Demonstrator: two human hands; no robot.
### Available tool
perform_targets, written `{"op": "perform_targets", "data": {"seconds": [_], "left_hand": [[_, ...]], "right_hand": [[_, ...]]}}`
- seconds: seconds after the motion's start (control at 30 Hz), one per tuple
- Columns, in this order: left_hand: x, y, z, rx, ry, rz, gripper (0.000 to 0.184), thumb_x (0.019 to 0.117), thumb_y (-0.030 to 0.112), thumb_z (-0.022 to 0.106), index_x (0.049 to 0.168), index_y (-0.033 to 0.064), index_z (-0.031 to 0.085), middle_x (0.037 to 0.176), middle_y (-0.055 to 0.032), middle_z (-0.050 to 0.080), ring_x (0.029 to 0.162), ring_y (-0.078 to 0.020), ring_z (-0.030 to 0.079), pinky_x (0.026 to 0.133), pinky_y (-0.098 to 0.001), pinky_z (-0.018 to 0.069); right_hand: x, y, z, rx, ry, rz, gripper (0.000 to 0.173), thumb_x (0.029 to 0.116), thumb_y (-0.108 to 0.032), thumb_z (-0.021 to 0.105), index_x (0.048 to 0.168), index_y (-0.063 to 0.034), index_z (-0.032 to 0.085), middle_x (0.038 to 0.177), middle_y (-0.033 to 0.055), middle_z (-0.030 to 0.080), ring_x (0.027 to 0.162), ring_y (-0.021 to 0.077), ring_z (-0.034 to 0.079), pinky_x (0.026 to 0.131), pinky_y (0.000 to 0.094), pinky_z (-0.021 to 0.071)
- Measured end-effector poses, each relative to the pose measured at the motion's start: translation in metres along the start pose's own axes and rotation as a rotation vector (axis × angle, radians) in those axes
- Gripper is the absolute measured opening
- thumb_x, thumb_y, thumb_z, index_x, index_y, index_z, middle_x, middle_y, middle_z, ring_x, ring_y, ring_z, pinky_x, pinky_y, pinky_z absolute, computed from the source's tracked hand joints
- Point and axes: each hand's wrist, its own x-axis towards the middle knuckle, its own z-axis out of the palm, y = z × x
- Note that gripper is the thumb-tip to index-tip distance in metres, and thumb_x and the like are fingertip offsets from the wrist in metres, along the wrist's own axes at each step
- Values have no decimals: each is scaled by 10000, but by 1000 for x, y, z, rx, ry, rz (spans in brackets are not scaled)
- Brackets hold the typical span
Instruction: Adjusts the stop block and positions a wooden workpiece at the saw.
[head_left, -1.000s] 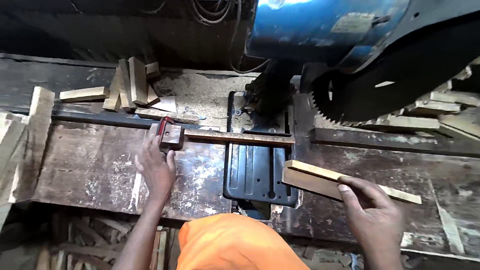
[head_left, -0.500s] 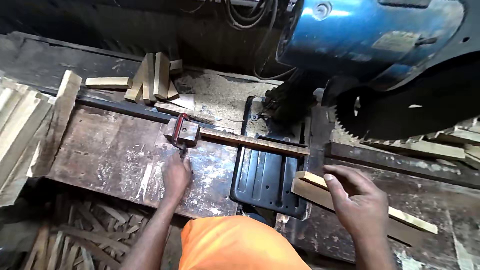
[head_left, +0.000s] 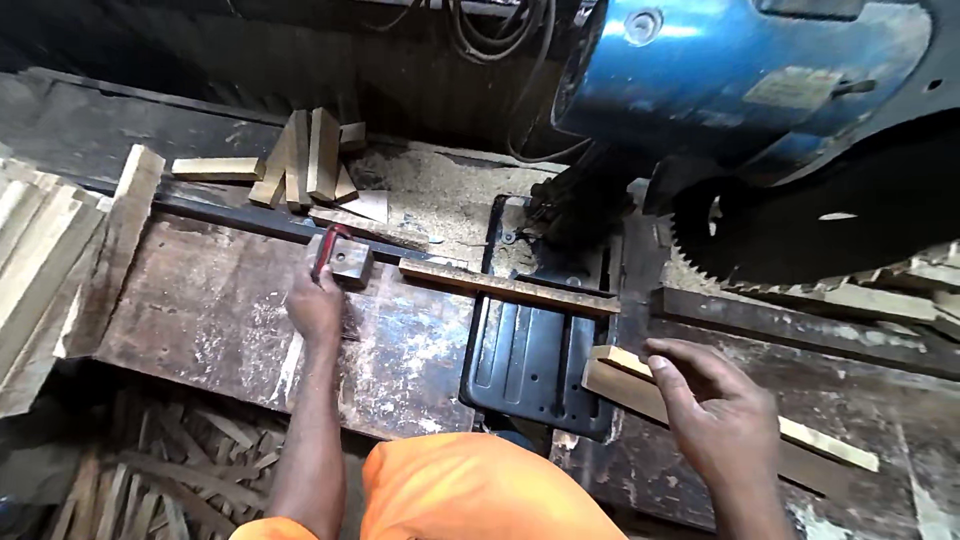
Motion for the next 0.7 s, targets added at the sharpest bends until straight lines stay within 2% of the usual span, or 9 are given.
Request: {"op": "perform_targets", "data": {"seconds": [0.1,0.27,0.37,0.43,0.47,0.53,0.57,0.6,0.7], "left_hand": [[20,-10,-11,-35,15,-38,530,1055,448,517,1272,-24,621,1197,-308,659,1153,-488,630,985,-682,465],[51,-28,-35,-32,2,-71,610,1052,477,487,1364,-41,572,1305,-353,599,1252,-533,561,1048,-716,406],[73,-43,-45,-30,-15,-72,643,1038,503,504,1362,-49,561,1331,-368,576,1277,-544,536,1054,-730,380],[89,-62,-43,8,-1,-29,699,1022,522,517,1394,-70,506,1363,-376,545,1302,-546,512,1066,-730,373],[92,-67,-39,35,24,3,732,1017,538,501,1442,-57,468,1410,-355,524,1339,-516,495,1097,-700,372],[73,-48,-34,48,96,135,717,1035,529,453,1529,9,431,1509,-286,480,1426,-435,447,1176,-605,337],[55,-30,-30,18,105,252,688,1045,521,445,1539,42,429,1528,-252,475,1444,-394,439,1200,-553,331],[34,-8,-25,-17,75,407,648,1052,494,455,1519,45,440,1519,-257,474,1438,-394,440,1198,-544,338],[-37,65,8,-93,-219,850,477,1051,334,565,1407,18,542,1435,-278,528,1371,-450,485,1143,-617,389]], "right_hand": [[-7,12,-8,-4,7,19,347,1003,-311,570,1168,-40,710,1167,96,700,1014,146,696,884,356,595],[-18,28,-20,-31,72,91,321,1012,-280,575,1175,-36,707,1168,108,701,1023,169,699,908,379,591],[-27,44,-36,-28,130,171,278,1004,-208,600,1188,-26,702,1183,122,694,1057,173,690,937,375,584],[-34,62,-47,-73,138,241,250,1004,-173,614,1199,-44,704,1209,120,690,1104,192,678,971,410,572],[-39,72,-53,-116,130,288,243,1007,-162,627,1210,-55,706,1230,125,688,1139,219,669,994,454,556],[-46,90,-62,-210,92,395,258,1000,-144,654,1243,-71,698,1291,143,666,1217,290,632,1026,550,513],[-49,97,-65,-249,66,446,281,987,-139,673,1262,-85,692,1327,147,648,1257,323,605,1041,585,494],[-50,104,-66,-281,36,482,320,966,-123,695,1284,-90,682,1363,156,627,1300,355,569,1061,608,468],[-48,122,-65,-357,-51,445,495,883,-88,770,1359,-93,632,1430,149,585,1376,375,496,1123,608,413]]}}
